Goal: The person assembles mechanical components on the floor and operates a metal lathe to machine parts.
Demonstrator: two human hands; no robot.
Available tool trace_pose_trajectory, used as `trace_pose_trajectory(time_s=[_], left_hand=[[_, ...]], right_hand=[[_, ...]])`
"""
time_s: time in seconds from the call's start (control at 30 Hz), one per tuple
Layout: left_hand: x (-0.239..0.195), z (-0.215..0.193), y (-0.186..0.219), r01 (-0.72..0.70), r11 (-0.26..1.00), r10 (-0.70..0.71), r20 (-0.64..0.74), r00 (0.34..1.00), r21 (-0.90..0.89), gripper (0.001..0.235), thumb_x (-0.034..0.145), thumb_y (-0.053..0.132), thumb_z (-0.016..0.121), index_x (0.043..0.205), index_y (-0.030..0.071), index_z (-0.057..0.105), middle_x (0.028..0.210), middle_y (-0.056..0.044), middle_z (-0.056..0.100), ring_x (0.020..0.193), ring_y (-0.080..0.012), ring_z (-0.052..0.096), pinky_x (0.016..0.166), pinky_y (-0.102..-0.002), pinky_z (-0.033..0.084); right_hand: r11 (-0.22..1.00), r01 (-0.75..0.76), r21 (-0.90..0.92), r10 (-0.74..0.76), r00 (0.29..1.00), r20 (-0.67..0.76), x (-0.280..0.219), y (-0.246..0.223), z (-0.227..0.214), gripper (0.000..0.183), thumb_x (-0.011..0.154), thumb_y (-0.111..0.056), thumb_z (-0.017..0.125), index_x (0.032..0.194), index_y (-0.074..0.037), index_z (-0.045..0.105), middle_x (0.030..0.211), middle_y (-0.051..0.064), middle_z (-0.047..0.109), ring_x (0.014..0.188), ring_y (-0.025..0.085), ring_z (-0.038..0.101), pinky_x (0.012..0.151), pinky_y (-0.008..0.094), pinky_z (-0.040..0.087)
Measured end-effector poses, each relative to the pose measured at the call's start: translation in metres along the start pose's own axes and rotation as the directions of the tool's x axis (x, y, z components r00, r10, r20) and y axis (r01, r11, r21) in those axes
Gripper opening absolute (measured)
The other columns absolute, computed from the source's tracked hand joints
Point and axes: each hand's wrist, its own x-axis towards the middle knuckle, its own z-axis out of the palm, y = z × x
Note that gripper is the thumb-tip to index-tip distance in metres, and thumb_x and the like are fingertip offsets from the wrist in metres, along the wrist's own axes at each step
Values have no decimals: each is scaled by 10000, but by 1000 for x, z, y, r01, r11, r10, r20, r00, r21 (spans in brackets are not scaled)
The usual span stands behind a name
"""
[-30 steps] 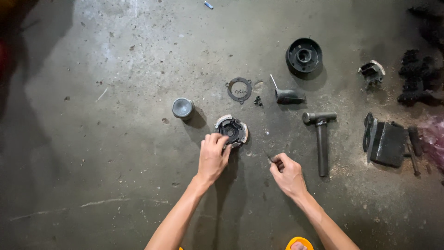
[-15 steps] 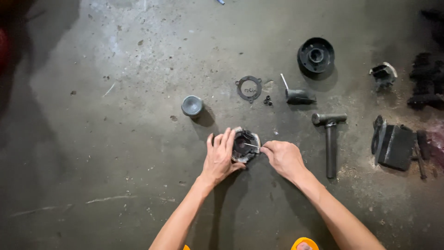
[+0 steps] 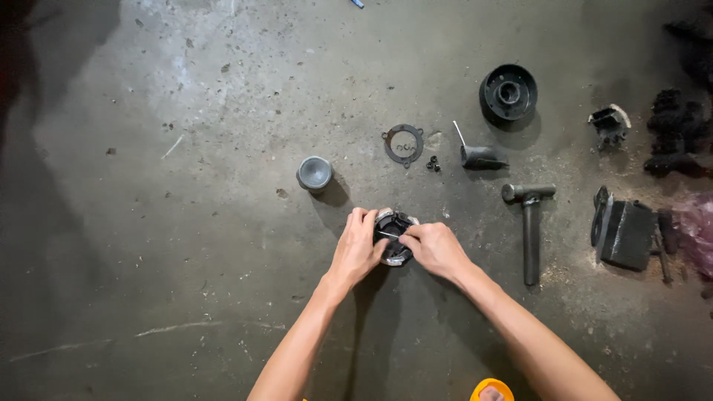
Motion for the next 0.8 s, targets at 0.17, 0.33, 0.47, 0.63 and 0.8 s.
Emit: trace_pose_trajectory(time_s=[0.17,0.33,0.47,0.63,0.8], left_hand=[[-2,-3,3,42,996,-46,-46,998,-83,601,767,125,844,1280,6,554,1077,-129,489,1030,-374,596,894,-441,538],[-1,13,-8,104,989,-112,-72,991,-106,555,758,138,860,1228,10,593,1056,-141,504,1000,-393,614,872,-466,555],[-2,16,-9,156,974,-174,-96,980,-164,506,758,90,844,1188,-12,596,1032,-161,505,918,-462,663,809,-507,594],[-2,18,-8,195,954,-224,-111,968,-226,474,735,76,853,1138,-7,616,1000,-156,514,863,-479,682,772,-523,607],[0,17,-2,183,948,-227,-151,962,-259,374,736,29,822,1029,1,591,966,-140,490,873,-474,652,774,-498,576]], right_hand=[[940,-265,215,259,964,55,-11,5,29,217,900,-320,641,910,-195,818,690,20,784,852,253,775,825,426,598],[911,-331,247,340,940,7,-9,-5,44,219,911,-352,647,948,-237,830,674,17,778,891,255,770,813,424,601],[925,-295,241,312,949,-38,-16,-28,33,218,928,-236,620,1044,-182,797,784,84,787,914,284,766,823,439,609],[943,-256,214,269,962,-34,-24,-56,23,301,985,-104,537,1222,-50,713,1007,278,764,1032,447,722,873,545,586],[970,-200,-140,203,979,4,-12,-59,14,274,965,-172,516,1119,-141,741,963,266,753,956,466,739,814,541,610]])
